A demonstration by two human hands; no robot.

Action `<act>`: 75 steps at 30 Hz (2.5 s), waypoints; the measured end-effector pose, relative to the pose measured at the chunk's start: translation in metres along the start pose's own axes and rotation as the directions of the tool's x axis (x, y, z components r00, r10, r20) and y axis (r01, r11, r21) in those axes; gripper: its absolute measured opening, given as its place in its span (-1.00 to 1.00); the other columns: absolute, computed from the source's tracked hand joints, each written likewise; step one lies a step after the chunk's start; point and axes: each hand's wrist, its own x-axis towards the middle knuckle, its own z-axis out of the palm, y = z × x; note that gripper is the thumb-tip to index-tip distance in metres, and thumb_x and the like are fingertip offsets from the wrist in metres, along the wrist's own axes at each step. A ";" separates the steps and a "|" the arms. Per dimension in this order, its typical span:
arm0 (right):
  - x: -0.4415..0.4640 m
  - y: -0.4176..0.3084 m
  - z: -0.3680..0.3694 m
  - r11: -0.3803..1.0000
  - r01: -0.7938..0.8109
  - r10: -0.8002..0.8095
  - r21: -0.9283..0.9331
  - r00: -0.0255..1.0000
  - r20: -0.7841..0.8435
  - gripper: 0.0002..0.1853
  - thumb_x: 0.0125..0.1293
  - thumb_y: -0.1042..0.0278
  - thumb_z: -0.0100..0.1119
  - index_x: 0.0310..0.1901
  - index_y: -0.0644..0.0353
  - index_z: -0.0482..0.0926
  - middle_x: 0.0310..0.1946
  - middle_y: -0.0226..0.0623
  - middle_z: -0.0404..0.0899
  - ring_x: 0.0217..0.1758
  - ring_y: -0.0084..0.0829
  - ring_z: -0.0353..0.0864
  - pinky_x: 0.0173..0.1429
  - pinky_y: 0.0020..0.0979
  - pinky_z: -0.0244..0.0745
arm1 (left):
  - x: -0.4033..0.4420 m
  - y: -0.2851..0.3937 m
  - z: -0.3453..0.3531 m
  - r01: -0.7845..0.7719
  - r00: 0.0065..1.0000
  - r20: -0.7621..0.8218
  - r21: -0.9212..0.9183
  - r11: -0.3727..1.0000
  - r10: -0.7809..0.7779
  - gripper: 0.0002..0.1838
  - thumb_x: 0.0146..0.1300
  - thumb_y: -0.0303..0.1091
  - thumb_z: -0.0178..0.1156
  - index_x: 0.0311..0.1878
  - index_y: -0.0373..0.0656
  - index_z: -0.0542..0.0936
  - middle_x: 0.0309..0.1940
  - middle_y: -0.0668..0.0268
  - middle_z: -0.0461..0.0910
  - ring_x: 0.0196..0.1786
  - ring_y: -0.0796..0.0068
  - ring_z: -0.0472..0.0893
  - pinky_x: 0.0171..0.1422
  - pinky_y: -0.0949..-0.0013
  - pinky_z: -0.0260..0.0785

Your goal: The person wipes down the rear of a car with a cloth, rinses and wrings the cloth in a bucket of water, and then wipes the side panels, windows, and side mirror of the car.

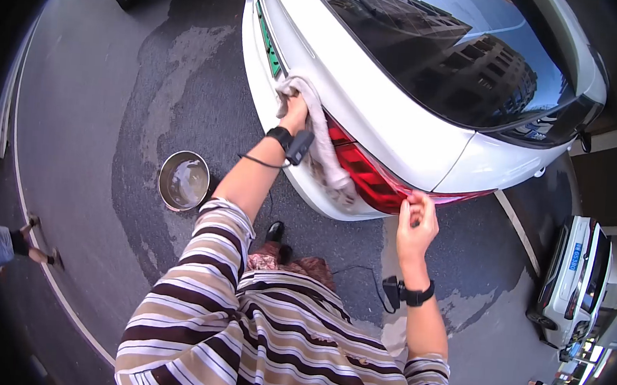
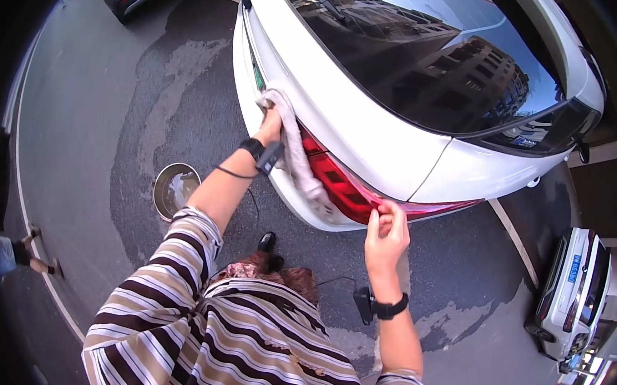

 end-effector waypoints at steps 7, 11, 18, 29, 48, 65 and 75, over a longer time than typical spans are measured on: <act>-0.043 0.054 -0.033 0.977 -0.200 0.187 0.072 0.969 0.161 -0.84 0.31 0.55 0.12 -0.09 0.29 0.52 -0.35 -0.33 0.62 -0.42 -0.66 0.56 -0.39 -0.62 0.38 | -0.016 0.009 0.020 -0.041 0.999 0.000 -0.127 0.991 0.041 -0.25 0.39 0.08 -0.06 0.45 -0.25 0.07 0.36 0.07 0.22 0.38 0.17 0.26 0.43 0.27 0.09; -0.045 0.096 -0.027 0.928 -0.294 0.212 0.231 0.923 0.322 -0.86 0.32 0.55 0.10 -0.11 0.31 0.52 -0.36 -0.33 0.63 -0.41 -0.66 0.58 -0.39 -0.62 0.41 | -0.087 -0.058 0.047 -0.284 0.940 -0.174 0.084 0.955 0.295 -0.30 0.42 0.03 -0.09 0.43 -0.27 0.09 0.34 0.02 0.23 0.36 0.12 0.27 0.43 0.28 0.09; -0.021 0.141 -0.064 0.958 -0.101 -0.098 0.270 0.766 0.636 -0.92 0.32 0.56 0.08 -0.21 0.32 0.55 -0.46 -0.39 0.60 -0.51 -0.72 0.49 -0.45 -0.64 0.37 | -0.225 -0.094 0.130 -0.343 0.752 -0.400 0.441 0.829 0.524 -0.36 0.45 -0.08 -0.12 0.40 -0.37 0.11 0.34 -0.17 0.13 0.39 -0.06 0.17 0.48 0.21 -0.03; -0.020 0.233 -0.093 0.765 -0.611 0.222 0.207 0.551 0.805 -0.72 0.40 0.27 0.01 -0.04 0.31 0.54 -0.30 -0.23 0.66 -0.27 -0.50 0.66 -0.22 -0.44 0.55 | -0.339 -0.170 0.243 -0.288 0.701 0.146 0.953 0.090 0.698 -0.08 0.11 -0.25 0.18 0.38 -0.62 -0.04 0.39 -0.46 -0.23 0.48 -0.47 -0.30 0.42 -0.40 -0.34; 0.118 0.253 -0.130 0.028 -0.490 0.420 0.871 0.797 0.434 -0.54 0.53 -0.04 -0.28 0.14 0.14 0.40 0.08 -0.27 0.48 0.11 -0.36 0.49 0.23 -0.30 0.45 | -0.343 -0.095 0.301 -0.535 0.462 0.775 0.631 -0.561 0.432 -0.33 0.21 -0.19 0.23 0.39 -0.04 0.31 0.51 0.19 0.03 0.52 0.05 -0.01 0.49 -0.09 -0.15; 0.155 0.184 -0.118 0.761 0.583 -0.555 -0.286 0.812 0.181 -0.36 0.08 -0.20 0.15 0.12 0.05 0.55 0.24 0.04 0.30 0.39 0.06 0.10 0.28 0.42 -0.17 | -0.310 -0.084 0.258 -0.448 0.490 0.714 0.698 -0.558 0.500 -0.28 0.16 -0.41 0.04 0.46 -0.09 0.18 0.52 0.09 -0.05 0.57 -0.04 -0.15 0.58 -0.07 -0.35; 0.196 0.238 -0.136 0.717 0.496 -0.569 -0.490 0.822 -0.001 -0.35 0.19 -0.24 0.04 0.04 0.22 0.53 0.18 0.20 0.27 0.33 0.25 0.08 0.32 0.41 -0.25 | -0.304 -0.084 0.249 -0.439 0.490 0.702 0.711 -0.549 0.517 -0.35 0.28 -0.37 0.01 0.47 0.06 0.19 0.52 0.15 -0.03 0.57 0.02 -0.14 0.59 -0.08 -0.30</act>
